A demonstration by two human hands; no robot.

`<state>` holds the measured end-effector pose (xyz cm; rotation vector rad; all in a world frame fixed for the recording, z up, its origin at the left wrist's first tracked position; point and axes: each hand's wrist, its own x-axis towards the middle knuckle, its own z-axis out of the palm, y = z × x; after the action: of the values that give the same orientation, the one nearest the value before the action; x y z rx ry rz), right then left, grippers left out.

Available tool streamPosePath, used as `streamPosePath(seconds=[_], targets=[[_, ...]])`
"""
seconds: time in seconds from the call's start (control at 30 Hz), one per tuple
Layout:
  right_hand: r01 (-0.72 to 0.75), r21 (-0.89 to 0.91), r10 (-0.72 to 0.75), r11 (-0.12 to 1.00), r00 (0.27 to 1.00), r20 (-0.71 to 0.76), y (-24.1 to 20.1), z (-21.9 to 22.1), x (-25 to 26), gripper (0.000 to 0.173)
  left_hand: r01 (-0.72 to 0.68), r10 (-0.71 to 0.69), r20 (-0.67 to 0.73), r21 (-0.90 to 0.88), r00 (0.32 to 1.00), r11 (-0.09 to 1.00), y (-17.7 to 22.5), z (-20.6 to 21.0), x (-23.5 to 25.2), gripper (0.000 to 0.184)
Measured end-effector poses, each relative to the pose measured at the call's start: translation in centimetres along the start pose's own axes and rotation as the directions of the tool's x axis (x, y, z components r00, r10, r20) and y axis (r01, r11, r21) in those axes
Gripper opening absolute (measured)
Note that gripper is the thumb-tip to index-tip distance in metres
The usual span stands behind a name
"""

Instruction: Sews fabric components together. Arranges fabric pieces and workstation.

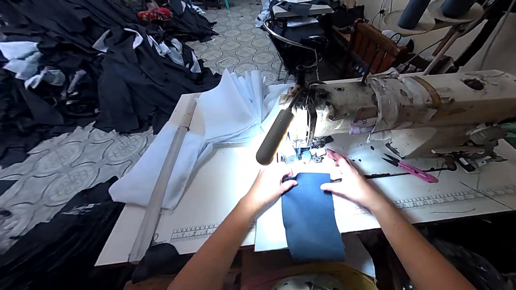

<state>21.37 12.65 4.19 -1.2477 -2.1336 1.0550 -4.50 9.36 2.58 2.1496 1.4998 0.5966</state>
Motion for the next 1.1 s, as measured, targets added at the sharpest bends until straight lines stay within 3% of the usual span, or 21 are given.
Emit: streamPosePath(seconds=[0.1,0.23,0.33,0.47,0.53,0.6,0.7,0.83,1.1], targets=[[0.022,0.193,-0.044,0.981,0.993,0.111,-0.3,-0.2,0.4,0.095,-0.118,0.095,-0.186,-0.115,0.978,0.986,0.9,1.0,-1.4,0.025],[0.133,0.328,-0.13,0.935,0.991,-0.03,0.1,0.0,0.0,0.081,-0.097,0.071,-0.208,-0.117,0.976,0.988,1.1,-0.1,-1.9,0.027],[0.088,0.253,-0.064,0.963,0.993,-0.098,-0.4,-0.4,-0.3,0.07,-0.023,-0.008,-0.195,-0.157,0.981,0.987,0.8,-0.5,-1.6,0.024],[-0.002,0.169,0.023,0.986,0.992,-0.124,0.1,-0.5,-0.4,0.029,0.065,-0.123,-0.177,-0.302,0.977,0.951,1.2,0.0,-1.1,0.02],[-0.037,0.112,0.053,0.993,0.988,-0.142,0.1,-0.4,-0.4,0.022,0.089,-0.161,-0.171,-0.37,0.972,0.925,1.1,0.4,-0.8,0.026],[-0.051,0.103,0.068,0.993,0.984,-0.163,0.4,-0.3,-0.3,0.02,0.11,-0.186,-0.156,-0.4,0.97,0.91,1.2,0.5,-0.8,0.031],[-0.07,0.105,0.087,0.992,0.982,-0.168,0.7,-0.3,-0.3,0.02,0.136,-0.193,-0.123,-0.366,0.974,0.921,1.5,0.1,-0.7,0.019],[-0.087,0.078,0.098,0.993,0.984,-0.151,0.8,-0.5,-0.2,0.02,0.16,-0.206,-0.107,-0.332,0.973,0.929,1.2,0.1,-0.5,0.022],[-0.204,-0.181,0.22,0.962,0.972,0.078,-0.1,-1.9,2.4,0.033,0.15,-0.153,-0.026,-0.096,0.988,0.984,0.4,0.0,1.2,0.031]])
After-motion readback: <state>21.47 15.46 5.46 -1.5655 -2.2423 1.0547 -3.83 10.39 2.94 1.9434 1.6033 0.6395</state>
